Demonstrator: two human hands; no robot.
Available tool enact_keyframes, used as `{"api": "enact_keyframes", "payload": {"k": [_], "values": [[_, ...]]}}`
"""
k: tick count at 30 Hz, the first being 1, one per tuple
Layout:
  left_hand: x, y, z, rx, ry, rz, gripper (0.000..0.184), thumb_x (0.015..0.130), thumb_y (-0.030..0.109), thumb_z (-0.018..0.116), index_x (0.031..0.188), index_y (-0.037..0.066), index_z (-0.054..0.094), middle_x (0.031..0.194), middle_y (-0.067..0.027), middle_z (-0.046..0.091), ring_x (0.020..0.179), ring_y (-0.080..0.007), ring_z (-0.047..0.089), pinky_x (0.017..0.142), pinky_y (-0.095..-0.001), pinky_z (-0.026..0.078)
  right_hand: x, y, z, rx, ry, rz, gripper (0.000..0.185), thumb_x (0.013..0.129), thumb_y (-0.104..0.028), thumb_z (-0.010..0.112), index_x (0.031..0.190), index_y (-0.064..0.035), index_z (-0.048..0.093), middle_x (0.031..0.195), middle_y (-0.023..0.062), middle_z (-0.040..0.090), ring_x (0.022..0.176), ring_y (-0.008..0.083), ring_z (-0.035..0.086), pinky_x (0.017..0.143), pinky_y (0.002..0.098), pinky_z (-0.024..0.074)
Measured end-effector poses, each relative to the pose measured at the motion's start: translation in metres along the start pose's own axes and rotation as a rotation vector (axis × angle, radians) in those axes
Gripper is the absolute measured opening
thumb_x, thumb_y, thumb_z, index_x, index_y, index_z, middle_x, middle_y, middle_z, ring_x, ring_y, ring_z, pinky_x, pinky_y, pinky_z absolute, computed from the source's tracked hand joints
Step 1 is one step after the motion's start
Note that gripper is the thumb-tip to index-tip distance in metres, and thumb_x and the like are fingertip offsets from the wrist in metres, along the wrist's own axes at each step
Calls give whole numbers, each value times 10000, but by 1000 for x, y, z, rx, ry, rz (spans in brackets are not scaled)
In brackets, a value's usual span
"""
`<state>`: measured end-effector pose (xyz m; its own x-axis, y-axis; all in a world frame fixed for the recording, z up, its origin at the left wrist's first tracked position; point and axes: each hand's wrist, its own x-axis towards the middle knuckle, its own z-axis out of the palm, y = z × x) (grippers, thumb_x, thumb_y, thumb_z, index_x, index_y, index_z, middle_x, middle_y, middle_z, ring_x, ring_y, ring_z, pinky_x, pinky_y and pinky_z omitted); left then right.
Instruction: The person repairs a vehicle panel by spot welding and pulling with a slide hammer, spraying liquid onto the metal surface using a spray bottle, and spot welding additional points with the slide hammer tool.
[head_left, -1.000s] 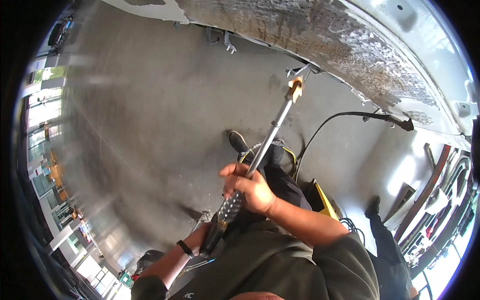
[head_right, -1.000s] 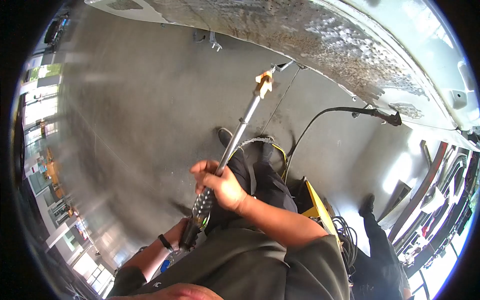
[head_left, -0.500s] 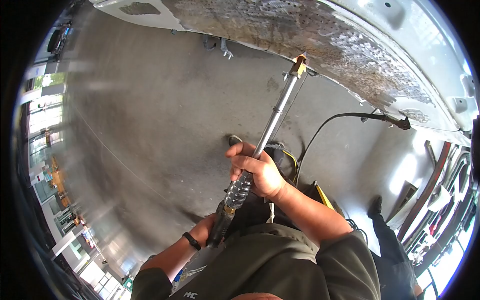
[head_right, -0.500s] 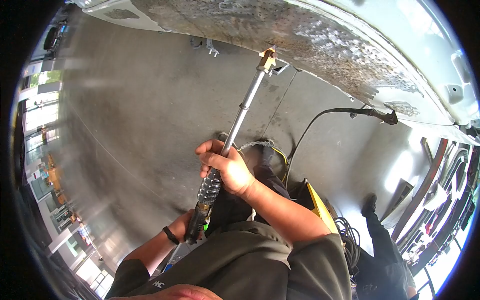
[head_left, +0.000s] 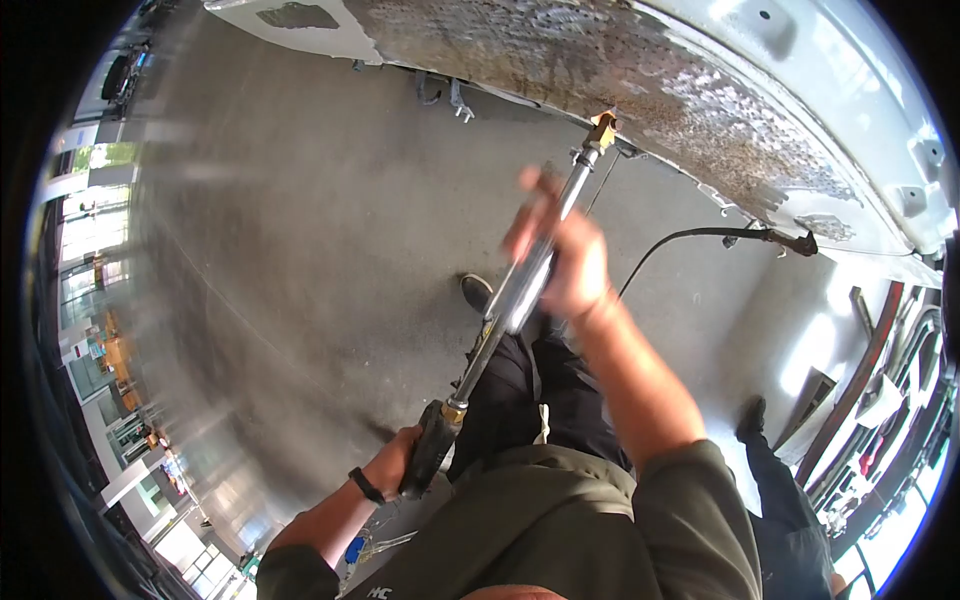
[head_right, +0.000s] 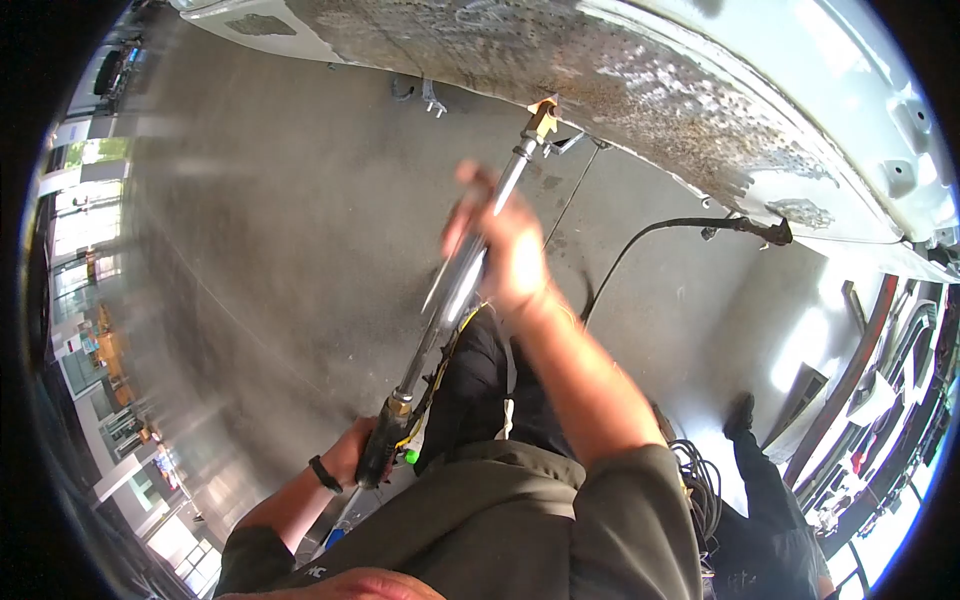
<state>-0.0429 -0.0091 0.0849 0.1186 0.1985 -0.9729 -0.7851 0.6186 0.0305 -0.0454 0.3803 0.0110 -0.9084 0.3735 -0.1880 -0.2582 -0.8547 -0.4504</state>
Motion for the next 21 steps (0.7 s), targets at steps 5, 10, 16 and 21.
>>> {"api": "enact_keyframes", "payload": {"k": [5,10,16,21], "values": [[-22,-1,0,-188,-19,-138,448,1101,421,360,1150,87,654,791,-34,663,530,-163,651,459,-297,555,-88,74,43,191,41,392,412,904,-128,664,1279,28,598,855,62,635,726,184,634,727,337,531],[-8,7,-2,-104,23,-76,563,1084,556,358,1111,71,642,767,-68,659,556,-207,661,545,-361,602,-71,59,49,76,104,409,355,922,-111,621,1255,14,607,812,51,607,751,183,607,745,336,505],[-7,19,-4,-87,-39,-6,381,1102,371,406,1102,62,628,782,-44,628,563,-164,633,505,-314,572,-53,50,53,62,96,410,329,928,-105,616,1234,16,613,814,63,618,751,182,606,743,336,511],[-7,25,-6,-161,-4,-88,342,1097,360,426,1124,91,636,807,-51,644,578,-187,654,532,-329,584,-52,55,49,82,98,406,368,926,-102,609,1269,30,592,810,72,630,749,188,617,739,334,522]]}}
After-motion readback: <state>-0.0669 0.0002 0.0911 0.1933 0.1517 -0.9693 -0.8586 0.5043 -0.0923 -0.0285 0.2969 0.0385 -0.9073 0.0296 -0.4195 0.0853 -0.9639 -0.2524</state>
